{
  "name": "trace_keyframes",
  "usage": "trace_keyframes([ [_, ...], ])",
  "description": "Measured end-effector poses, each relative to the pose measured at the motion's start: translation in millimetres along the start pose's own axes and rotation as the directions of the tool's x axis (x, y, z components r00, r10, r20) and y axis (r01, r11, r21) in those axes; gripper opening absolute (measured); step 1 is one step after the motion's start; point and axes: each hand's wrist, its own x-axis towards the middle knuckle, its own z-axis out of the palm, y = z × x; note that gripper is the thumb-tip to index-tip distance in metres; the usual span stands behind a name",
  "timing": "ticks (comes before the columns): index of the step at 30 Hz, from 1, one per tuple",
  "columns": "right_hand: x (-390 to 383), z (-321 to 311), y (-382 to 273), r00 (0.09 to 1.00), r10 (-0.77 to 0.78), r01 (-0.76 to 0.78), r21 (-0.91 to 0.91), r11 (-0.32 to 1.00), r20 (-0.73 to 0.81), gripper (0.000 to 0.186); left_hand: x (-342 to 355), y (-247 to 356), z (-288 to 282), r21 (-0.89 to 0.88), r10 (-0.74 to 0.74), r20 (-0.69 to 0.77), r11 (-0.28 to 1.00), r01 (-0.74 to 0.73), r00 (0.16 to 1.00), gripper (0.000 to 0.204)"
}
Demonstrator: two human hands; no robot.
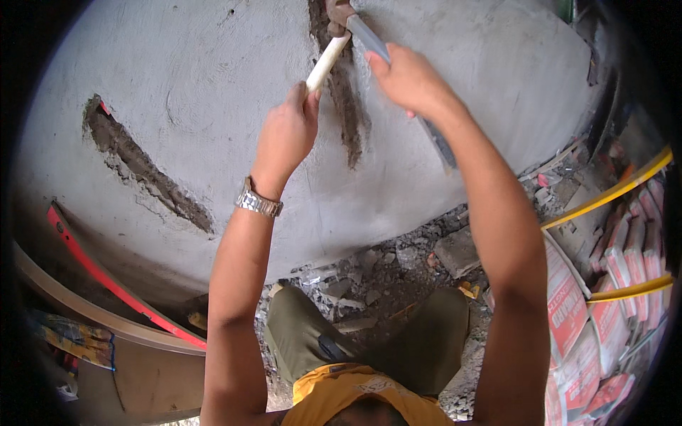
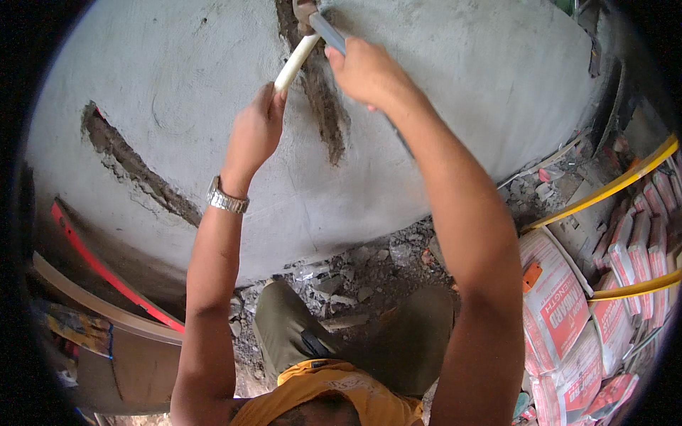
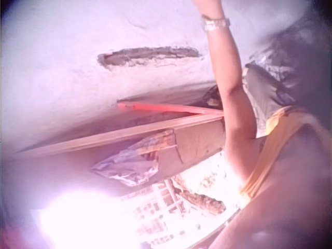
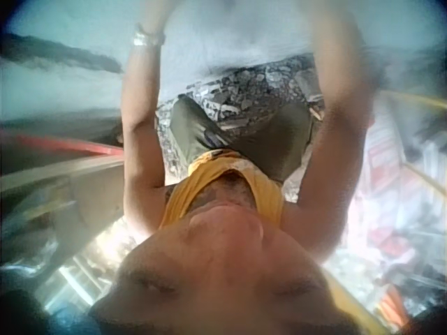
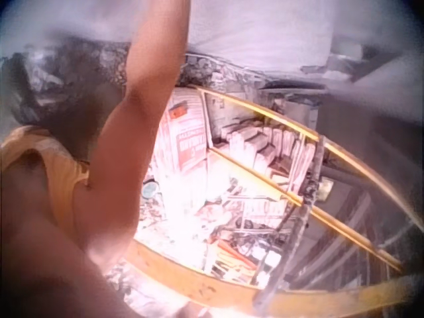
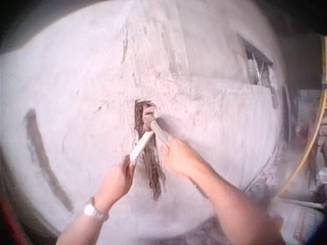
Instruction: The person uses a hammer to tap a white plastic pipe into a vertical groove cut into a concrete wall. They repeatedly adjust the pipe's position and strike it to ensure it is seated flush within the channel.
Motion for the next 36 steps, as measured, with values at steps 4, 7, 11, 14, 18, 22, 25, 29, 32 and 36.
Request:
trace_keyframes([
  [4, -6, 4, -8, 0.957, -0.148, 0.167, 0.057, 0.984, -0.251, 0.05, -2, 4, -4, -0.015, -0.058, 0.014, 0.998, 0.058, 0.998, 0.037],
  [7, -15, 7, -11, 0.949, -0.107, 0.118, 0.019, 0.993, -0.295, 0.05, -7, 1, -1, -0.021, -0.049, 0.006, 0.999, 0.049, 0.999, 0.037],
  [11, -14, 3, 4, 0.998, -0.011, 0.01, -0.016, 1.0, -0.06, 0.048, -9, 8, -15, -0.071, -0.036, 0.054, 0.997, 0.039, 0.998, 0.037],
  [14, -23, 7, 13, 0.96, -0.162, 0.154, -0.049, 0.987, -0.229, 0.046, -4, 16, -17, -0.101, -0.036, 0.042, 0.994, 0.041, 0.998, 0.037],
  [18, -32, -3, -8, 0.935, -0.197, 0.215, 0.031, 0.976, -0.295, 0.045, -5, 13, -17, -0.033, -0.083, 0.041, 0.996, 0.085, 0.996, 0.036],
  [22, -39, -13, -23, 0.934, -0.146, 0.184, 0.091, 0.979, -0.325, 0.05, -12, 0, -3, -0.023, -0.062, -0.018, 0.998, 0.061, 0.998, 0.035],
  [25, -39, -11, -25, 0.881, -0.194, 0.264, 0.11, 0.958, -0.432, 0.048, -15, -1, 1, -0.026, -0.066, -0.031, 0.998, 0.065, 0.997, 0.035],
  [29, -33, 11, -4, 0.889, -0.217, 0.287, 0.121, 0.95, -0.402, 0.044, -14, -3, 7, -0.022, -0.054, -0.021, 0.998, 0.054, 0.998, 0.035],
  [32, -25, 22, 10, 0.982, -0.057, 0.063, 0.027, 0.998, -0.179, 0.044, -13, -6, 7, -0.021, -0.045, -0.016, 0.999, 0.045, 0.999, 0.034],
  [36, -24, 12, -5, 0.991, -0.039, 0.04, 0.002, 0.999, -0.126, 0.047, -8, -4, -5, 0.0, -0.069, 0.033, 0.998, 0.069, 0.997, 0.033],
])
